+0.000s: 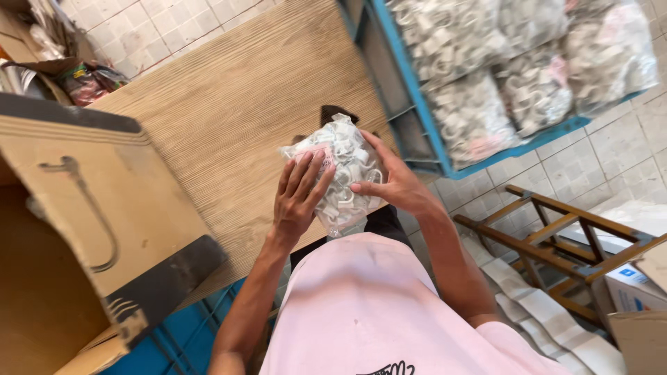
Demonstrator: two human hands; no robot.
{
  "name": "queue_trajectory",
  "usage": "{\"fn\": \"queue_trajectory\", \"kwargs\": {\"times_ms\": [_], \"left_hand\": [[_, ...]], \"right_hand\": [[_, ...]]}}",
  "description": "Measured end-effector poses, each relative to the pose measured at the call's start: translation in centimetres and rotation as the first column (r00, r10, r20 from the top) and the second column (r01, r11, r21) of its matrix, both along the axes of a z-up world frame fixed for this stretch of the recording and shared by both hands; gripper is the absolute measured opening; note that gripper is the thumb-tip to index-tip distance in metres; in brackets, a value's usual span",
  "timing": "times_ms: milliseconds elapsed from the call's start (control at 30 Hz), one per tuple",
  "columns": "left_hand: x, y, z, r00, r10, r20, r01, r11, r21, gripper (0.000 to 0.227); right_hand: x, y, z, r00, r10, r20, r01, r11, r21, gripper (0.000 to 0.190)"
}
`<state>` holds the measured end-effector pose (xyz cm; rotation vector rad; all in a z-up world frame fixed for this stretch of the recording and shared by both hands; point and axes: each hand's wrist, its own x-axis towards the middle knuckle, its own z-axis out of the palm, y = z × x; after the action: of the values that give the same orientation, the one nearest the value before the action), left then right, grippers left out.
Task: The person wipes a small plastic bag containing white items on a wooden table using a brown cloth. They then place the bag into a blue crate filled with similar bags. The person repeats this process with another bag taken from a cardboard box.
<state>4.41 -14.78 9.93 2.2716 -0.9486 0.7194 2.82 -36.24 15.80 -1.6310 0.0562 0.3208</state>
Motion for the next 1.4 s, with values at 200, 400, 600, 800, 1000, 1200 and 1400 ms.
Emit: {"fn": "queue_trajectory", "kwargs": {"times_ms": [200, 400, 600, 800, 1000, 1200, 1400], "left_hand": [[2.9, -11.6, 0.8, 0.993, -0.073, 0.092, 0.069, 0.997, 0.045, 0.035], [5.2, -22.7, 1.8, 0.973, -0.198, 0.116, 0.188, 0.978, 0.090, 0.032], [7.5, -30.6, 2.7, 0.944, -0.251, 0.216, 0.229, 0.966, 0.119, 0.032], [9.1, -33.7, 2.0, 0.947, -0.321, -0.034, 0.314, 0.894, 0.319, 0.059], [8.8, -32.8, 3.7, 0.919, -0.334, -0.211, 0.392, 0.836, 0.383, 0.090], [8.2, -34.7, 1.8, 0.925, -0.332, -0.182, 0.376, 0.865, 0.333, 0.088], [8.9, -34.2, 1.4, 0.906, -0.354, -0.230, 0.414, 0.853, 0.318, 0.085]], "right_hand": [[1.4, -12.2, 1.3, 0.994, -0.058, -0.090, 0.071, 0.986, 0.151, 0.089], [1.0, -22.3, 1.6, 0.983, -0.154, -0.097, 0.166, 0.978, 0.129, 0.086], [1.4, -29.3, 1.1, 0.971, -0.240, 0.010, 0.239, 0.969, 0.059, 0.078], [2.5, -32.8, 2.4, 0.966, -0.227, 0.127, 0.258, 0.894, -0.367, 0.083], [1.1, -31.5, 0.1, 0.936, -0.131, 0.326, 0.302, 0.774, -0.557, 0.075], [0.3, -32.3, -1.8, 0.869, -0.248, 0.429, 0.472, 0.676, -0.565, 0.062], [0.5, -31.2, -0.8, 0.918, -0.046, 0.393, 0.350, 0.555, -0.755, 0.062]]}}
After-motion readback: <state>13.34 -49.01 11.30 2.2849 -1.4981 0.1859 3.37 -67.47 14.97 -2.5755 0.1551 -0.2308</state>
